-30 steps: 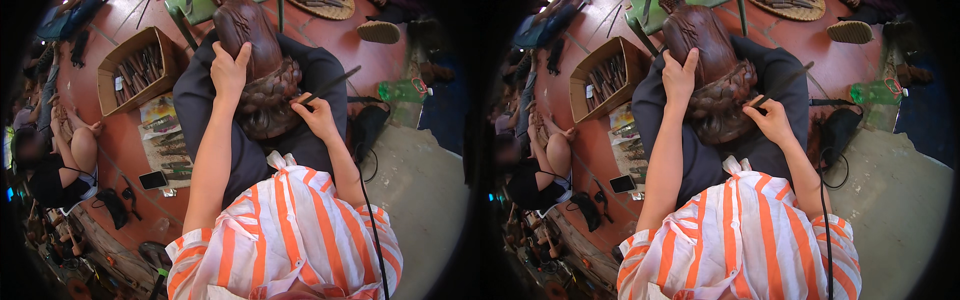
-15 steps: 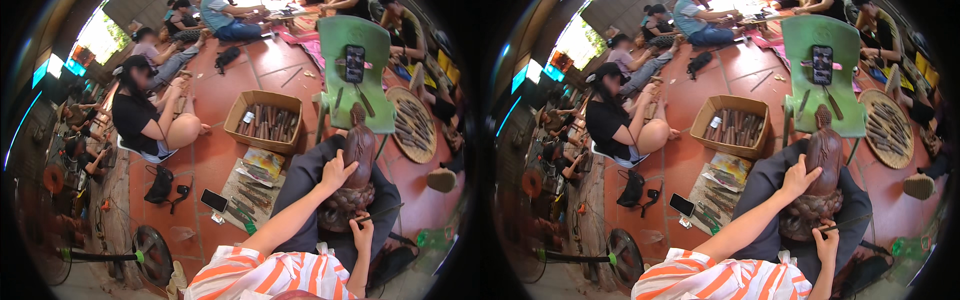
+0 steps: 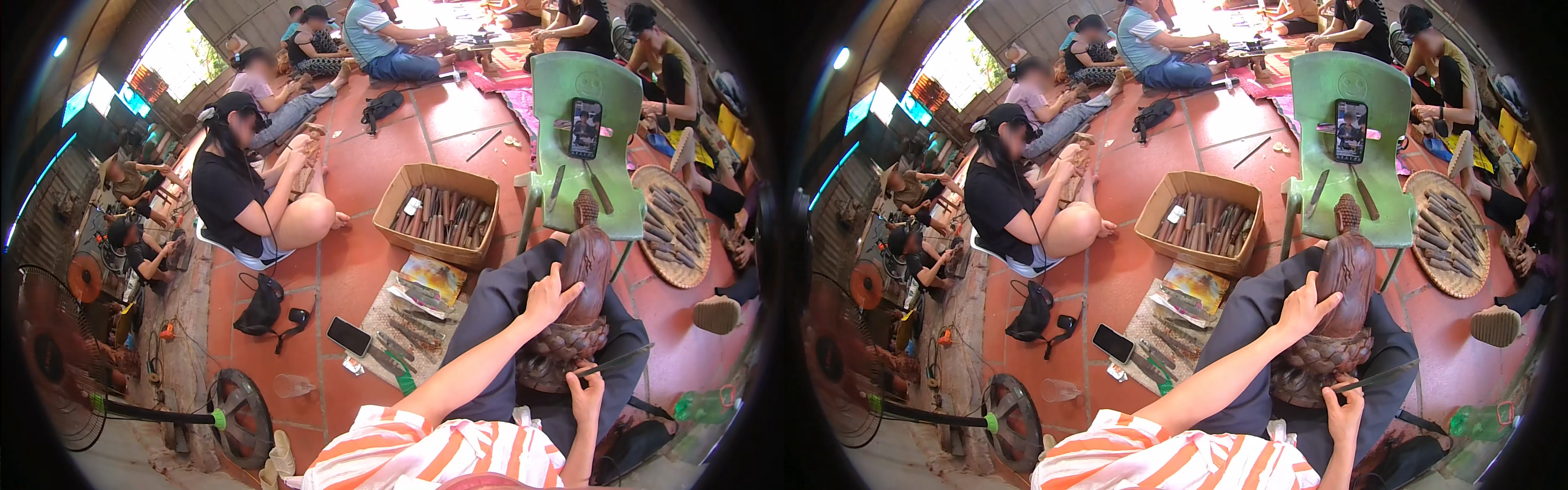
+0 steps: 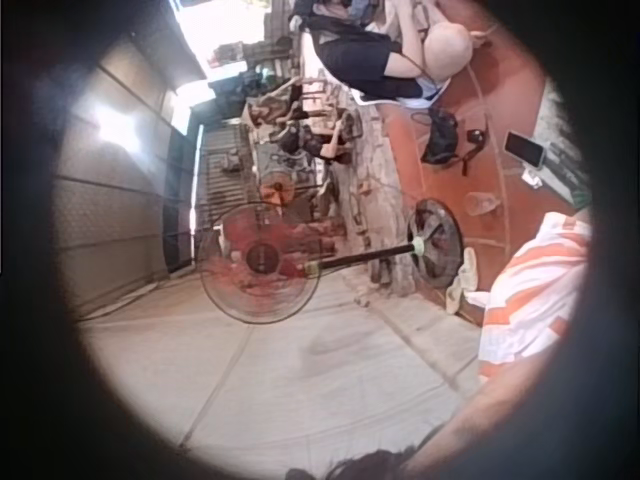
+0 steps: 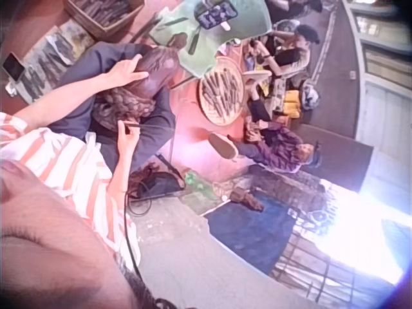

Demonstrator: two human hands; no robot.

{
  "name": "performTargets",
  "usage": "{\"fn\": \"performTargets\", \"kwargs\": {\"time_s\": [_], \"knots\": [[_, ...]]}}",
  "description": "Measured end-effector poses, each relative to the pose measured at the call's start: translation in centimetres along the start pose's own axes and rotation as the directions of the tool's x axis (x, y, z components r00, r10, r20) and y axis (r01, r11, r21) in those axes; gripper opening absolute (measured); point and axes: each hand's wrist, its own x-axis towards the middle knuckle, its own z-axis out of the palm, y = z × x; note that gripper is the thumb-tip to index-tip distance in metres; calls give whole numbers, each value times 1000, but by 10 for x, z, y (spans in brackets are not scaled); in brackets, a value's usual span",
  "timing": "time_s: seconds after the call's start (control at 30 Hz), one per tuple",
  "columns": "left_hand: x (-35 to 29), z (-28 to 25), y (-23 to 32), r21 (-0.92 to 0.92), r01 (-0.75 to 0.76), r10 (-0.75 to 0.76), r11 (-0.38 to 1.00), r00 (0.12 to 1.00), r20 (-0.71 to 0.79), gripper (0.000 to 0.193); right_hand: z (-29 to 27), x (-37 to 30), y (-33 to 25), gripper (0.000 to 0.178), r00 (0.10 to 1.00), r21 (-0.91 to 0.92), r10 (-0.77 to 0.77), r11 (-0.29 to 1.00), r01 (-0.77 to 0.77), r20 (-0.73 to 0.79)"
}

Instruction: The person carves a dark wooden object resting on their lap using a small knife. They hold the object with their left hand and carefully shape the surface with the tool in their right hand, occasionally adjusting their grip.

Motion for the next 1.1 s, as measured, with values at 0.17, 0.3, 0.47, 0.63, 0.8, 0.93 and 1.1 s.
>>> {"fn": "performTargets", "kwargs": {"time_s": [0.17,0.3,0.47,0.63,0.8,0.93,1.1], "knots": [[-1,6,-9,37,-15,17,999,999,-40,70,2,0,-8,17,999,-33,-33,999,33,8],[-2,4,-6,18,-16,16,1000,999,-35,68,1,0,-3,18,1000,-29,-28,999,28,4],[-2,0,-1,6,-9,9,1000,1000,-17,63,0,0,-1,17,1000,-7,-2,1000,2,3],[-2,1,-4,4,-14,14,1000,1000,-22,63,5,-1,-5,16,1000,-17,-20,1000,20,-13],[-2,4,-6,20,-20,21,1000,999,-35,63,3,0,2,13,999,55,-33,998,34,-23],[-1,2,-4,8,-23,23,1000,999,-28,63,0,5,7,11,995,192,100,977,-95,-17],[-1,4,-9,10,-35,35,999,999,-39,66,0,1,-2,11,999,12,-42,999,42,31]]}}
